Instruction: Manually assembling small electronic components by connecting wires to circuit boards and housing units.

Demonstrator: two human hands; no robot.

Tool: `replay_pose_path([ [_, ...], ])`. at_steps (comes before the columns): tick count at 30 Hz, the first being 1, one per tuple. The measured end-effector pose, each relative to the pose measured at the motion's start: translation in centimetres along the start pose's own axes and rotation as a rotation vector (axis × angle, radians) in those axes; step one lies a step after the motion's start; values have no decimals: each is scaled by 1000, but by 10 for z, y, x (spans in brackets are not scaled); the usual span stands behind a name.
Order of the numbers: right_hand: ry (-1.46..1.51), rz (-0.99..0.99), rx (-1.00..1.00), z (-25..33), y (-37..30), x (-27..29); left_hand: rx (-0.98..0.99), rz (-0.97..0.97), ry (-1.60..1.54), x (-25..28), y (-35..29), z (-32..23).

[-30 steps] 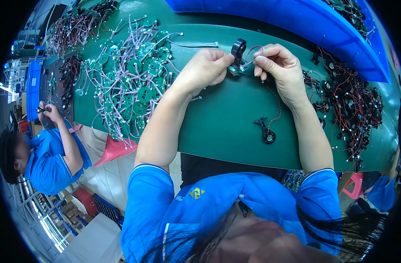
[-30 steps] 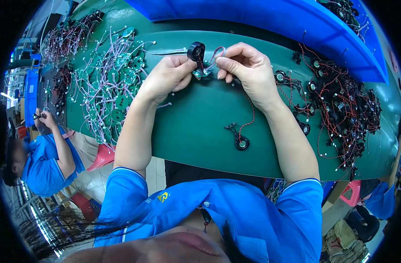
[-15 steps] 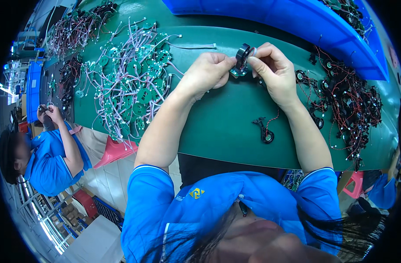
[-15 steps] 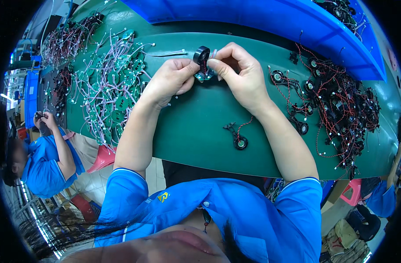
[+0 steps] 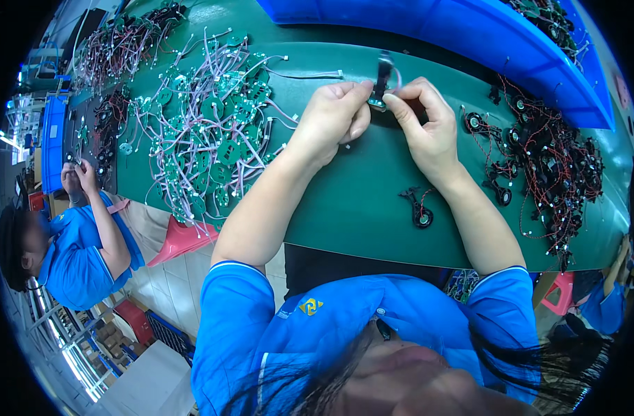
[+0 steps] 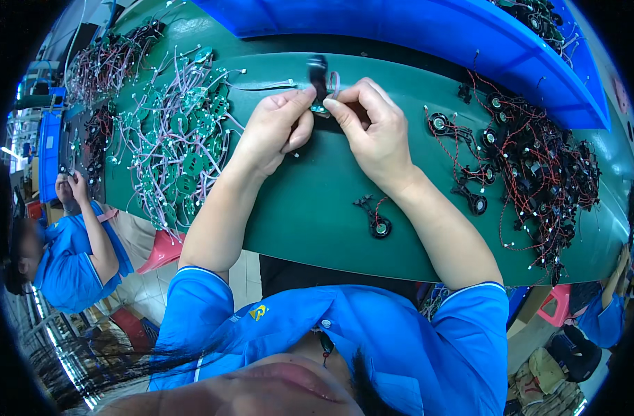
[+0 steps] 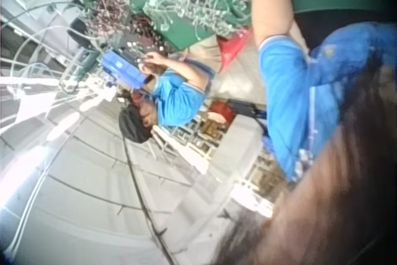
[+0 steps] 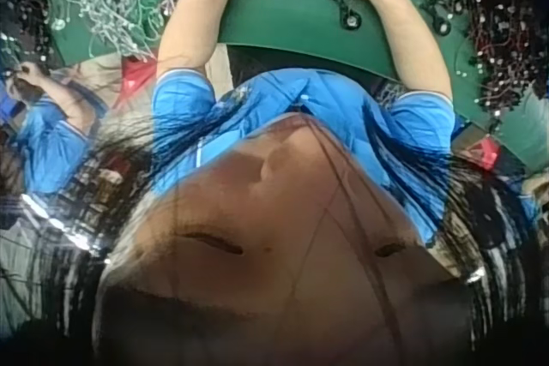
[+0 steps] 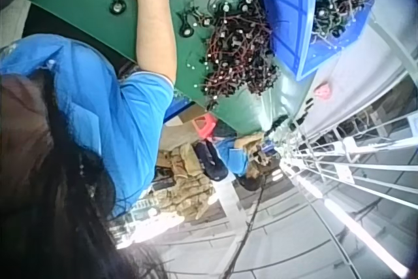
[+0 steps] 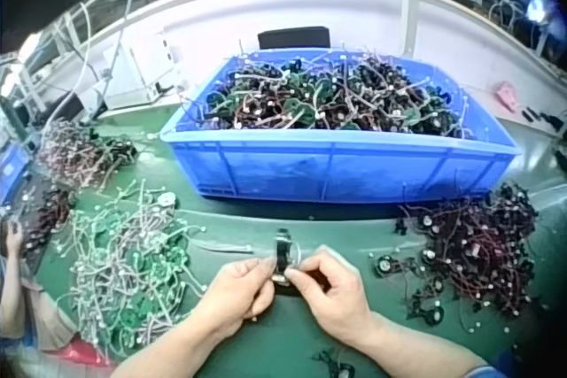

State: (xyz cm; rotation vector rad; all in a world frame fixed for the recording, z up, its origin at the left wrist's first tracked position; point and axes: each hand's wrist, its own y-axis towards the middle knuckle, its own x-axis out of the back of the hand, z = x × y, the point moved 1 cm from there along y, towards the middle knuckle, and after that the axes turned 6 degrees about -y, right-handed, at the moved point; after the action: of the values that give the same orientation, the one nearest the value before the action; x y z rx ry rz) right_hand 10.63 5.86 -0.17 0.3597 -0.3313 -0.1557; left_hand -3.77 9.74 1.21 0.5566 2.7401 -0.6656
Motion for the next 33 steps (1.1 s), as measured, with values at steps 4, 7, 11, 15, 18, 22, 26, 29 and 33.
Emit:
replay_pose_path([
  [4, 270, -118, -114, 3, 1, -4, 16, 127, -224, 5, 4, 3],
  [7, 318, 47, -218, -3, -3, -5, 56, 167, -292, 6, 4, 3],
  [11, 368, 134, -296, -2, -1, 0, 64, 207, -263, 7, 4, 4],
  [15, 288, 201, -305, -3, -1, 4, 14, 152, -190, 7, 3, 6],
  [18, -57, 292, -204, -6, -4, 5, -109, -93, -130, 7, 3, 4],
  [22, -364, 460, 1, 4, -4, 6, -188, -169, -284, 16, 2, -5],
  [26, -513, 468, 223, 0, -11, 1, -243, -213, -274, 21, -6, -8],
  [29, -555, 425, 392, -1, -15, 1, -289, -257, -189, 15, -14, -13],
  [33, -147, 392, 38, 1, -25, 12, -593, -281, -34, -20, -50, -50],
])
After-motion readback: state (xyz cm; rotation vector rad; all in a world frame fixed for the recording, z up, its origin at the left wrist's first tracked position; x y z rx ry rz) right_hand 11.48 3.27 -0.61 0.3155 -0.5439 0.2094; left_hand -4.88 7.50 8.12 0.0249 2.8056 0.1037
